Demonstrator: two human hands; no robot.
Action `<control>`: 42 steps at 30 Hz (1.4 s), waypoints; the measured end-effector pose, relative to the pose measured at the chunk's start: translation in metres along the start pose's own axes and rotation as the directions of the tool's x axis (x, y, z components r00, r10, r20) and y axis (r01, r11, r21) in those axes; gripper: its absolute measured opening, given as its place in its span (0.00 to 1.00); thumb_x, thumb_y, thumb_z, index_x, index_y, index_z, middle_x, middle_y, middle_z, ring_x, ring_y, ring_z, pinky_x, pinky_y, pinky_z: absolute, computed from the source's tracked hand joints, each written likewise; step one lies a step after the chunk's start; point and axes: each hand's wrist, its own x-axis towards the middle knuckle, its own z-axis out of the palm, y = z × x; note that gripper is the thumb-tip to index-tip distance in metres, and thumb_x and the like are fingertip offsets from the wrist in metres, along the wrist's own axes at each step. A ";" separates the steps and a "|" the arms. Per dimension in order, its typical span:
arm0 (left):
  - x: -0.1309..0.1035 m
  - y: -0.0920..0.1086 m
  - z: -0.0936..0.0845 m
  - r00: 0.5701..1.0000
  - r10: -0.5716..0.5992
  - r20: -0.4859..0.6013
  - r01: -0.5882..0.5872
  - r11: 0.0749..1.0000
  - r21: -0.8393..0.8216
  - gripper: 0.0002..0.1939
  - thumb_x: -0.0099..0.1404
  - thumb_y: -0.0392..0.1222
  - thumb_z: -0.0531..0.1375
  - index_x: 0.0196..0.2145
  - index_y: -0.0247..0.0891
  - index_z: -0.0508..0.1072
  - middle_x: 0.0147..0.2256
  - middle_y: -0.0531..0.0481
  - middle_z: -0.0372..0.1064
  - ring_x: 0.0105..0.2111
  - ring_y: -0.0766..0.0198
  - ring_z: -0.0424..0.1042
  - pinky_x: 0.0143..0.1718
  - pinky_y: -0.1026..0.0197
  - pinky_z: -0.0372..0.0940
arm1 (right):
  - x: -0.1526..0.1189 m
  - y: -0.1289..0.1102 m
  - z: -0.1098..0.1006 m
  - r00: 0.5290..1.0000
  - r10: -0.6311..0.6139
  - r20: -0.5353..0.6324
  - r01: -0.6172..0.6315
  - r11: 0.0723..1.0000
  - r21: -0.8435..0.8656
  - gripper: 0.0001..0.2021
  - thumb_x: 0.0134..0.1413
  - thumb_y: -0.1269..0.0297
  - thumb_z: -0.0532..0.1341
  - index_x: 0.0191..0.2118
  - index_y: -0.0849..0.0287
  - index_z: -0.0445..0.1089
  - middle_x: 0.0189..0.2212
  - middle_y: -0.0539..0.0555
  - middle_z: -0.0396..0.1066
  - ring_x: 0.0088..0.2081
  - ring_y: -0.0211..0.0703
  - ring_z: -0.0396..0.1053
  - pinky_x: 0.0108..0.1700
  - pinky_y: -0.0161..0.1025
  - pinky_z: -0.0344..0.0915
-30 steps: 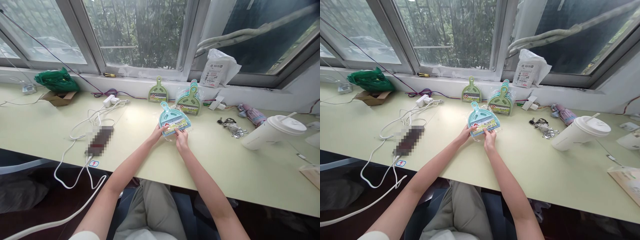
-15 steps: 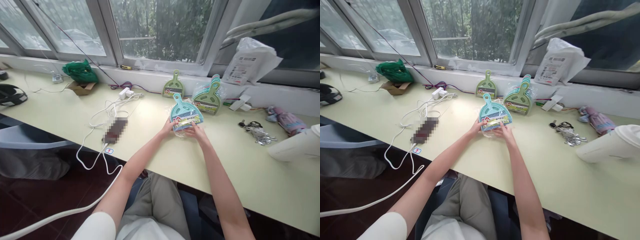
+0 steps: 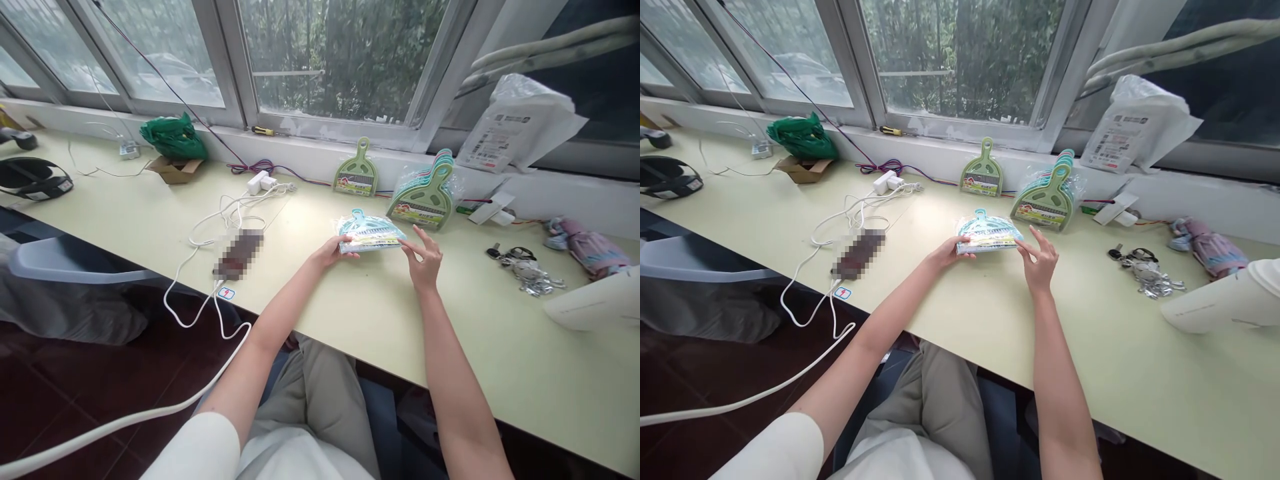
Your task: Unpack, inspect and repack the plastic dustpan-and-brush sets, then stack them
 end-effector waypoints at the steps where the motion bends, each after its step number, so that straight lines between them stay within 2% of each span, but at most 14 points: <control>1: 0.000 0.000 0.000 1.000 -0.024 -0.013 0.025 1.000 0.013 0.14 0.58 0.37 0.58 0.43 0.29 0.68 0.36 0.40 0.73 0.29 0.58 0.75 0.36 0.56 0.72 | 0.000 0.001 0.000 1.000 -0.001 0.005 0.000 0.999 0.038 0.13 0.58 0.54 0.55 0.43 0.47 0.75 0.58 0.49 0.63 0.59 0.49 0.59 0.59 0.51 0.52; 4: -0.001 0.000 -0.001 1.000 -0.027 0.000 0.027 0.998 0.049 0.16 0.58 0.36 0.59 0.45 0.29 0.68 0.39 0.39 0.73 0.33 0.57 0.75 0.40 0.54 0.72 | -0.003 0.006 0.001 0.998 0.057 0.038 -0.063 0.986 0.154 0.15 0.58 0.54 0.55 0.43 0.51 0.75 0.50 0.53 0.71 0.52 0.47 0.66 0.57 0.49 0.56; 8: -0.006 -0.001 -0.001 0.987 -0.026 0.156 0.001 0.987 0.159 0.22 0.56 0.37 0.61 0.48 0.31 0.67 0.43 0.37 0.72 0.36 0.54 0.75 0.39 0.49 0.73 | -0.007 0.013 0.009 0.973 0.229 -0.017 -0.225 0.966 0.125 0.15 0.54 0.53 0.58 0.36 0.57 0.77 0.33 0.56 0.76 0.39 0.47 0.69 0.50 0.47 0.61; 11: -0.012 -0.002 0.001 0.966 -0.069 0.250 0.000 0.964 0.265 0.28 0.55 0.39 0.64 0.52 0.32 0.63 0.44 0.34 0.71 0.31 0.54 0.76 0.34 0.50 0.74 | -0.009 0.016 0.014 0.959 0.280 -0.048 -0.273 0.955 0.115 0.13 0.53 0.56 0.58 0.38 0.57 0.75 0.43 0.58 0.72 0.41 0.45 0.67 0.46 0.44 0.64; 14: -0.016 -0.004 0.006 0.957 -0.076 0.280 -0.023 0.942 0.335 0.31 0.56 0.39 0.64 0.56 0.34 0.59 0.44 0.35 0.71 0.27 0.56 0.76 0.29 0.54 0.73 | -0.010 0.024 0.018 0.942 0.334 0.027 -0.331 0.914 0.237 0.19 0.49 0.61 0.60 0.48 0.55 0.69 0.55 0.58 0.61 0.45 0.43 0.67 0.47 0.43 0.65; 17: -0.018 -0.005 0.013 0.964 -0.069 0.257 -0.033 0.928 0.371 0.32 0.57 0.43 0.64 0.57 0.35 0.58 0.43 0.35 0.71 0.25 0.58 0.75 0.25 0.59 0.71 | -0.009 0.036 0.024 0.847 0.497 0.192 -0.530 0.751 0.395 0.30 0.43 0.63 0.64 0.56 0.57 0.62 0.49 0.58 0.68 0.44 0.44 0.69 0.49 0.45 0.66; 19: -0.020 -0.003 0.019 0.982 -0.016 0.187 -0.053 0.932 0.359 0.36 0.59 0.49 0.62 0.60 0.38 0.53 0.44 0.35 0.71 0.23 0.61 0.74 0.24 0.60 0.69 | -0.009 0.044 0.028 0.779 0.577 0.244 -0.617 0.637 0.461 0.30 0.40 0.65 0.65 0.54 0.61 0.65 0.40 0.55 0.74 0.41 0.44 0.71 0.49 0.47 0.66; 23: -0.024 0.003 0.027 0.986 0.157 0.050 -0.165 0.926 0.341 0.52 0.57 0.57 0.61 0.66 0.45 0.30 0.46 0.38 0.70 0.27 0.63 0.74 0.23 0.65 0.66 | -0.006 0.047 0.032 0.767 0.634 0.101 -0.576 0.612 0.542 0.23 0.39 0.68 0.65 0.47 0.63 0.71 0.35 0.53 0.77 0.40 0.43 0.73 0.50 0.45 0.65; 27: -0.020 0.000 0.030 0.969 0.241 0.053 -0.228 0.793 0.566 0.67 0.45 0.45 0.71 0.65 0.49 0.24 0.47 0.42 0.68 0.30 0.64 0.71 0.21 0.67 0.63 | -0.005 0.040 0.028 0.736 0.675 -0.051 -0.531 0.622 0.576 0.23 0.38 0.69 0.66 0.47 0.61 0.72 0.32 0.52 0.78 0.37 0.43 0.74 0.49 0.46 0.66; 30: -0.007 -0.007 0.032 0.923 0.380 -0.061 -0.234 0.679 0.696 0.49 0.51 0.46 0.67 0.65 0.47 0.46 0.39 0.48 0.71 0.24 0.66 0.68 0.23 0.66 0.61 | -0.005 0.033 0.025 0.746 0.661 -0.079 -0.473 0.610 0.636 0.18 0.40 0.68 0.65 0.42 0.61 0.73 0.35 0.54 0.77 0.39 0.43 0.74 0.50 0.44 0.66; 32: 0.004 -0.009 0.034 0.884 0.459 -0.087 -0.235 0.598 0.766 0.26 0.55 0.48 0.63 0.52 0.45 0.67 0.35 0.50 0.72 0.27 0.64 0.69 0.28 0.64 0.62 | -0.004 0.031 0.023 0.757 0.646 -0.102 -0.439 0.617 0.653 0.16 0.41 0.66 0.64 0.41 0.61 0.73 0.37 0.55 0.77 0.40 0.44 0.74 0.50 0.44 0.66; 34: 0.018 -0.009 0.039 0.850 0.519 -0.091 -0.221 0.507 0.833 0.11 0.56 0.48 0.62 0.37 0.44 0.73 0.32 0.50 0.72 0.31 0.60 0.70 0.32 0.62 0.62 | 0.000 0.032 0.019 0.761 0.631 -0.151 -0.412 0.650 0.639 0.17 0.42 0.64 0.64 0.41 0.60 0.73 0.38 0.55 0.77 0.41 0.45 0.74 0.48 0.44 0.66; 38: 0.054 -0.005 0.056 0.826 0.560 -0.059 -0.193 0.379 0.905 0.05 0.58 0.42 0.61 0.34 0.42 0.71 0.32 0.48 0.72 0.35 0.56 0.70 0.37 0.60 0.61 | 0.014 0.050 0.011 0.777 0.573 -0.261 -0.385 0.760 0.523 0.18 0.44 0.61 0.62 0.43 0.60 0.71 0.37 0.57 0.77 0.40 0.47 0.74 0.46 0.44 0.66; 42: 0.104 -0.007 0.073 0.779 0.628 0.000 -0.191 0.237 0.953 0.11 0.60 0.34 0.59 0.42 0.39 0.70 0.42 0.44 0.68 0.41 0.58 0.70 0.40 0.61 0.61 | 0.039 0.082 0.012 0.832 0.477 -0.282 -0.434 0.877 0.204 0.22 0.52 0.57 0.53 0.50 0.62 0.67 0.43 0.64 0.74 0.43 0.53 0.72 0.46 0.48 0.65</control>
